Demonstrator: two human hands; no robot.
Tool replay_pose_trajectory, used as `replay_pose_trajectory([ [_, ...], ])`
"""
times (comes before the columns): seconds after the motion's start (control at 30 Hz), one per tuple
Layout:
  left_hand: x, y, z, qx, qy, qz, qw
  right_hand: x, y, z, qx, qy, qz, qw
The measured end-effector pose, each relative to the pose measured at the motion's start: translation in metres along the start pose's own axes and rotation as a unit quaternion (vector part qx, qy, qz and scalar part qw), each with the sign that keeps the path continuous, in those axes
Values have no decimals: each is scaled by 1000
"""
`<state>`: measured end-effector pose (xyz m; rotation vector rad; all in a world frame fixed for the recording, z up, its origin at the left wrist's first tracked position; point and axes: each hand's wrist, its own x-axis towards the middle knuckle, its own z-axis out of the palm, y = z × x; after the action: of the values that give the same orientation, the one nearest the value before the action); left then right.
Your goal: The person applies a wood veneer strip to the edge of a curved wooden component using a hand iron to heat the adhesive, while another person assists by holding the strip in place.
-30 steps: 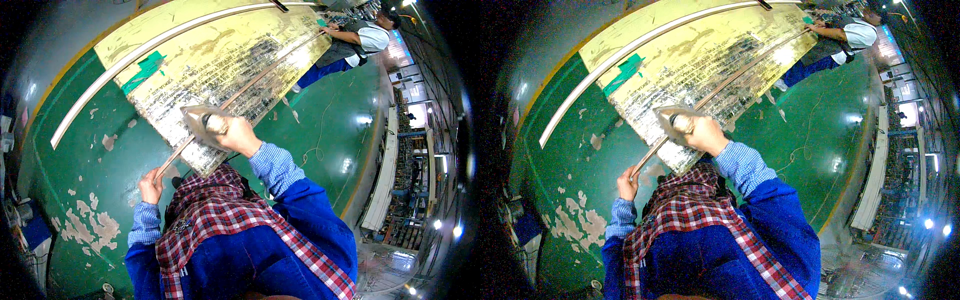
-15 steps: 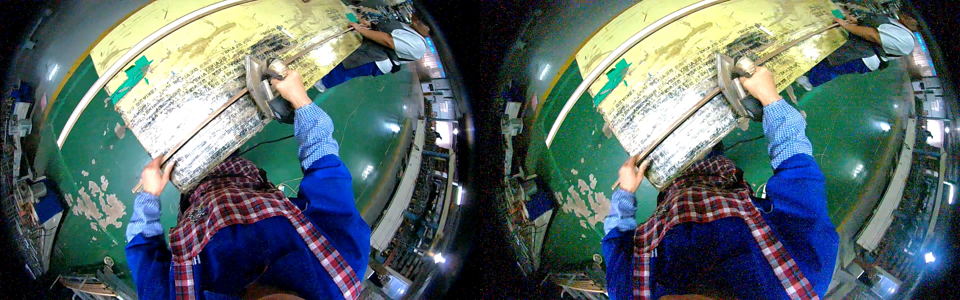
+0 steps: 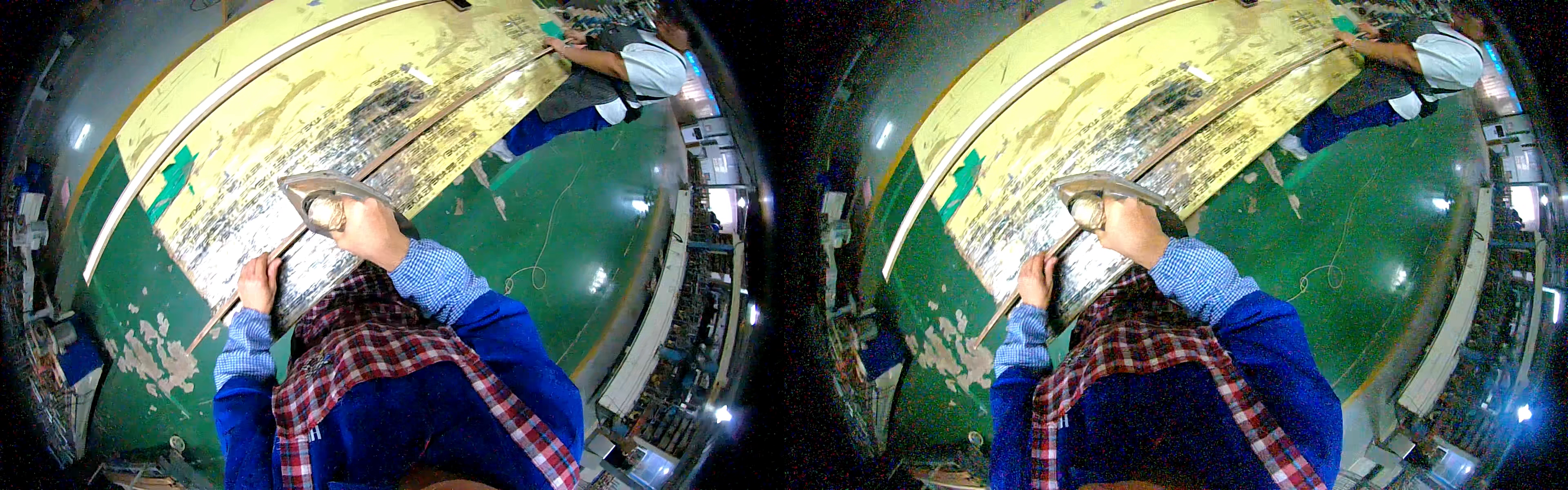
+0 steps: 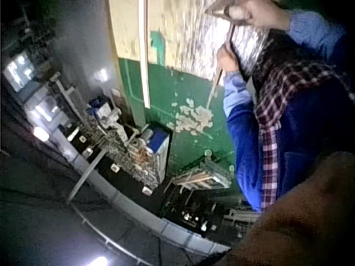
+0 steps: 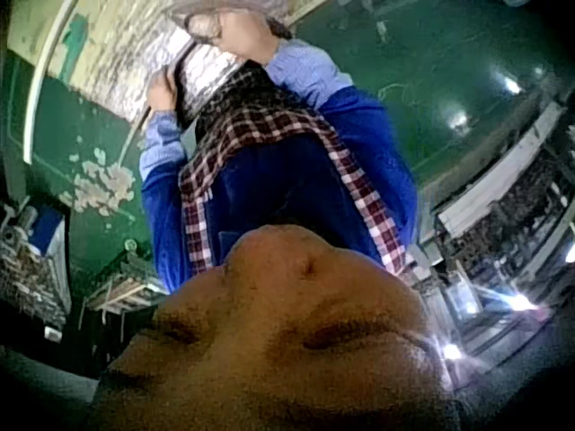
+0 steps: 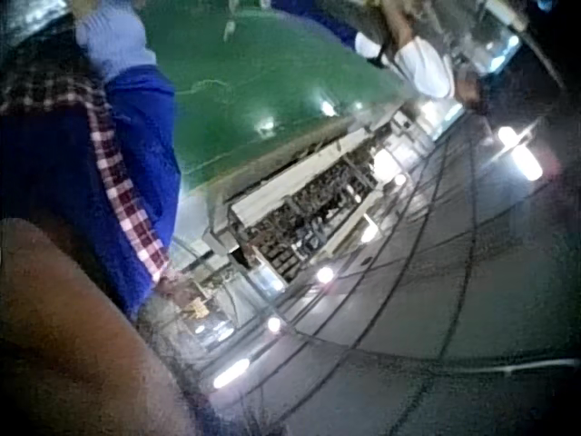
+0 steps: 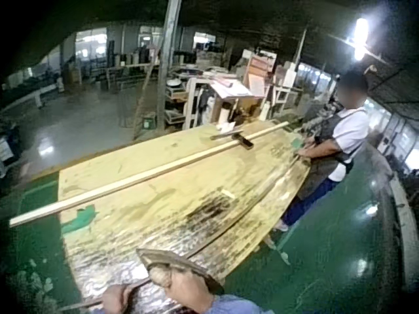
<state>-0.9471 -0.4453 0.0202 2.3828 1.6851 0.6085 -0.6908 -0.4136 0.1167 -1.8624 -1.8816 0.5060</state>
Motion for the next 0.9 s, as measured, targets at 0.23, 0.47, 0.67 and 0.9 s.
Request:
replay_pose_trajectory([
  [0.23,5,9,2,-66,15,-61,996,58,108,-58,77,12,85,993],
  [0.47,13,24,3,-76,18,-67,995,116,211,-139,-13,48,193,980],
  [0.67,100,107,63,-11,-48,-10,999,124,219,-128,34,-22,165,985],
  [0.9,211,210,138,25,-98,7,995,126,217,-148,-35,-16,-25,999],
])
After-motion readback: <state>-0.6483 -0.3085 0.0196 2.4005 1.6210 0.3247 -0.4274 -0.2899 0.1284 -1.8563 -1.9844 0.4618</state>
